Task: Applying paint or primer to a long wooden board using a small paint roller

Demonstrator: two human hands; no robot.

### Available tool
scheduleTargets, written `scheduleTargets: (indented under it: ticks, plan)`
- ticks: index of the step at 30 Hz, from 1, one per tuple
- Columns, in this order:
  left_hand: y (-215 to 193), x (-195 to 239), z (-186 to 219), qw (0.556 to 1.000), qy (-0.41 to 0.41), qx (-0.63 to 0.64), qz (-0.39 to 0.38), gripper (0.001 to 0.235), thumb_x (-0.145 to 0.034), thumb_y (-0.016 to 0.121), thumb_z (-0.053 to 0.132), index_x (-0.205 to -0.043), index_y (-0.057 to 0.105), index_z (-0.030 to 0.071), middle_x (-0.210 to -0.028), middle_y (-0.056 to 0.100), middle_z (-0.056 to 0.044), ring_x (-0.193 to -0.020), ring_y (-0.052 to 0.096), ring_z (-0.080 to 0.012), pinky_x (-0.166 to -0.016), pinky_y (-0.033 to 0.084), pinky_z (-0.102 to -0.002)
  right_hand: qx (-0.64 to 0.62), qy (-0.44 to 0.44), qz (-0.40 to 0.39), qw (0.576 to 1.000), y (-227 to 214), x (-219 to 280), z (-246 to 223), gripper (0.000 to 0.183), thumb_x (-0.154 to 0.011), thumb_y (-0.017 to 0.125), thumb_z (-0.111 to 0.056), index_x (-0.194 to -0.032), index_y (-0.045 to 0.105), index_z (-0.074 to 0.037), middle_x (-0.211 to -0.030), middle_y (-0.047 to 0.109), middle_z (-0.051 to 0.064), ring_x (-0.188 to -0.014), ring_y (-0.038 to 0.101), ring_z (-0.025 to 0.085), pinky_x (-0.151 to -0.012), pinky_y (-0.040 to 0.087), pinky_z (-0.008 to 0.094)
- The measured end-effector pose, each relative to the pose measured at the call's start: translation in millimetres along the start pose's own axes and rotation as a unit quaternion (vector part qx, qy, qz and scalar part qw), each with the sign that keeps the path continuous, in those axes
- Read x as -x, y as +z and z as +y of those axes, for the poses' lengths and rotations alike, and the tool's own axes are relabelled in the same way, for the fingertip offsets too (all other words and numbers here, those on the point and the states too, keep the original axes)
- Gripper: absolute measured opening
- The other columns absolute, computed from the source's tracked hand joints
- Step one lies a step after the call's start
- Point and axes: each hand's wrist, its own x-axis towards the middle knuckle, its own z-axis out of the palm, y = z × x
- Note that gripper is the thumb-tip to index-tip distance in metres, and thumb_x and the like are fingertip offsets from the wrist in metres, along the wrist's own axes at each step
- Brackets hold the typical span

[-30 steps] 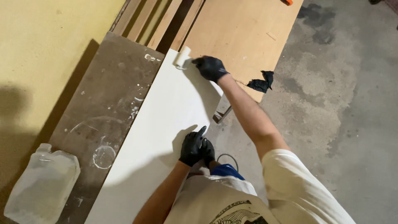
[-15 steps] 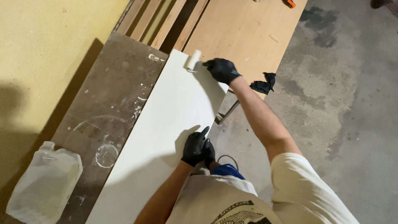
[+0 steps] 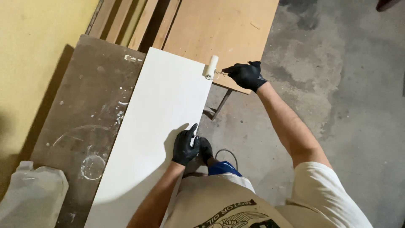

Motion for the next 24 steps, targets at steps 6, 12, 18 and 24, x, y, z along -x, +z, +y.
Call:
scheduleTargets:
  ticks: [6, 12, 18, 24]
  plan:
    - [11, 10, -16, 1.000, 0.000, -0.010, 0.001, 0.056, -0.086, 0.066, 0.013, -0.143, 0.062, 0.013, -0.078, 0.064, -0.003, -0.069, 0.064, -0.0243, -0.068, 0.053, -0.041, 0.185, -0.062, 0.077, 0.978, 111, -74, 37, 0.024, -0.103, 0.059, -0.041, -0.112, 0.073, -0.024, -0.103, 0.076, -0.002, -0.100, 0.073, 0.024, -0.086, 0.061, 0.040]
    - [-1, -1, 0, 1.000, -0.006, -0.031, 0.001, 0.058, -0.086, 0.066, 0.013, -0.144, 0.061, 0.015, -0.078, 0.063, 0.000, -0.068, 0.063, -0.0212, -0.066, 0.053, -0.040, 0.169, 0.018, -0.052, 0.984, 79, -42, 47, 0.024, -0.104, 0.054, -0.044, -0.123, 0.068, -0.038, -0.110, 0.073, -0.014, -0.112, 0.068, 0.016, -0.099, 0.054, 0.035]
    - [7, 6, -8, 0.999, -0.009, -0.041, 0.014, 0.057, -0.087, 0.066, 0.017, -0.143, 0.061, 0.018, -0.081, 0.065, 0.002, -0.069, 0.063, -0.0198, -0.066, 0.053, -0.039, 0.185, -0.185, 0.087, 0.961, 55, 5, 56, 0.015, -0.104, 0.062, -0.021, -0.110, 0.075, -0.015, -0.100, 0.078, 0.002, -0.095, 0.073, 0.023, -0.083, 0.059, 0.035]
    - [2, -1, 0, 1.000, -0.007, -0.022, 0.001, 0.055, -0.086, 0.066, 0.013, -0.141, 0.063, 0.012, -0.076, 0.063, -0.003, -0.066, 0.062, -0.0262, -0.067, 0.052, -0.043, 0.204, 0.044, 0.032, 0.978, 119, -84, 17, 0.020, -0.100, 0.056, -0.045, -0.115, 0.068, -0.039, -0.093, 0.069, -0.005, -0.087, 0.072, 0.020, -0.075, 0.060, 0.036]
